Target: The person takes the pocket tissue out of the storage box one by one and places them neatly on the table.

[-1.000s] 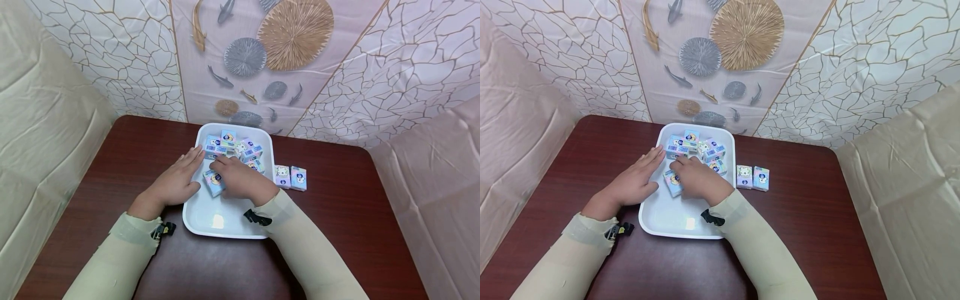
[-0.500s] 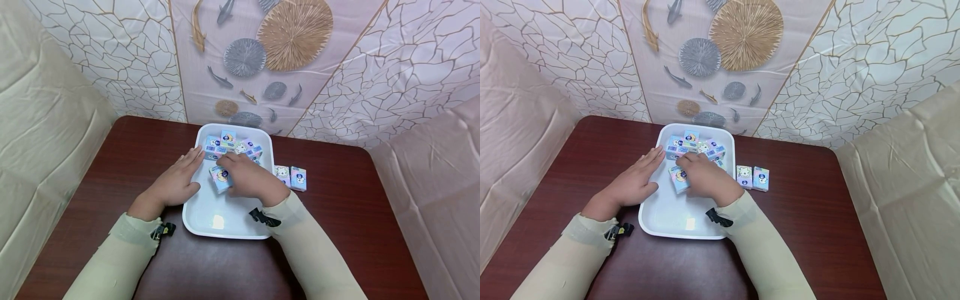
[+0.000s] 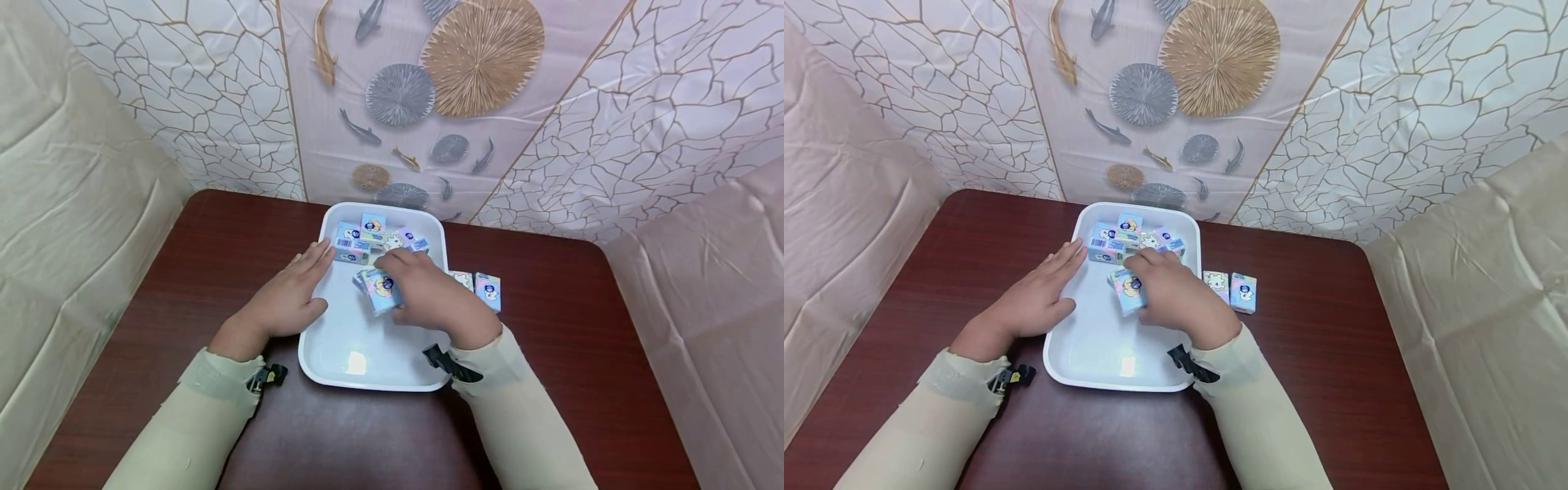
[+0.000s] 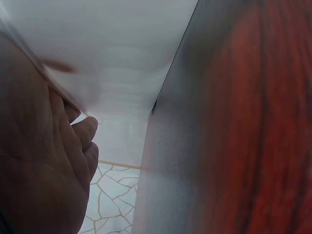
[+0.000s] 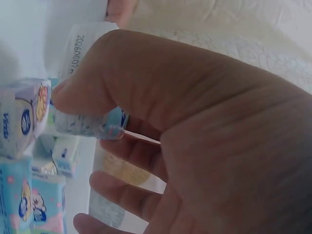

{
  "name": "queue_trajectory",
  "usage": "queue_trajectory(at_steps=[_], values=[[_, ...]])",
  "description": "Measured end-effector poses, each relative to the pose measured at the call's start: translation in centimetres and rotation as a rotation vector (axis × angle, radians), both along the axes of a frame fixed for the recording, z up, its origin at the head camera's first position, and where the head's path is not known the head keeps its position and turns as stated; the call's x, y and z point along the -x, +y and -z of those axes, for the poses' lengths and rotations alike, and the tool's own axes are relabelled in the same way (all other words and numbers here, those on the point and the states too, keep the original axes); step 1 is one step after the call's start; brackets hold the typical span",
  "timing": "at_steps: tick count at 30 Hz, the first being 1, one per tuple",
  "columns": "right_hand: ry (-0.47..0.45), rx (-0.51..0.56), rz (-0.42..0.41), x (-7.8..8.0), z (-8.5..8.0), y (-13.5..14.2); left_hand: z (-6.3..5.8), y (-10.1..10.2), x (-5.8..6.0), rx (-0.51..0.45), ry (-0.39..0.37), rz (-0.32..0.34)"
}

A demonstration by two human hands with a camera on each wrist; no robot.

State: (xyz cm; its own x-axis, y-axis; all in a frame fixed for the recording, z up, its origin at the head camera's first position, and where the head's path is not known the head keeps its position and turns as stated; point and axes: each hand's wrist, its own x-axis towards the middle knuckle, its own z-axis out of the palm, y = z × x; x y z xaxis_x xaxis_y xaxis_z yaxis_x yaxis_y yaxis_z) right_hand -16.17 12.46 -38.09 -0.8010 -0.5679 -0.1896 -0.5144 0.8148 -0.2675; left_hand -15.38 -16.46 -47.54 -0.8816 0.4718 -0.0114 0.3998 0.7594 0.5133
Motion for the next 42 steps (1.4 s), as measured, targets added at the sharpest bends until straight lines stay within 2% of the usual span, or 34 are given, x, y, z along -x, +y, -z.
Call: queue_trajectory(at_steps=[14,24,33,42], values=[[-0.05,0.075,0.179,-1.7,-1.0,3.8,0.0,-0.1,0.0,0.007,0.001,0.007],[-0.008,0.135,0.272,-2.6,-2.2,7.8,0.0,0.0,0.0,0.019,0.006,0.005],[-0.007,0.169,0.334,-3.0,-2.0,10.3,-0.2,-0.1,-0.1,0.015,0.005,0.003],[-0.018,0.152,0.413,-3.0,-1.6,12.6,-0.2,-0.1,-0.1,0.012,0.002,0.005]])
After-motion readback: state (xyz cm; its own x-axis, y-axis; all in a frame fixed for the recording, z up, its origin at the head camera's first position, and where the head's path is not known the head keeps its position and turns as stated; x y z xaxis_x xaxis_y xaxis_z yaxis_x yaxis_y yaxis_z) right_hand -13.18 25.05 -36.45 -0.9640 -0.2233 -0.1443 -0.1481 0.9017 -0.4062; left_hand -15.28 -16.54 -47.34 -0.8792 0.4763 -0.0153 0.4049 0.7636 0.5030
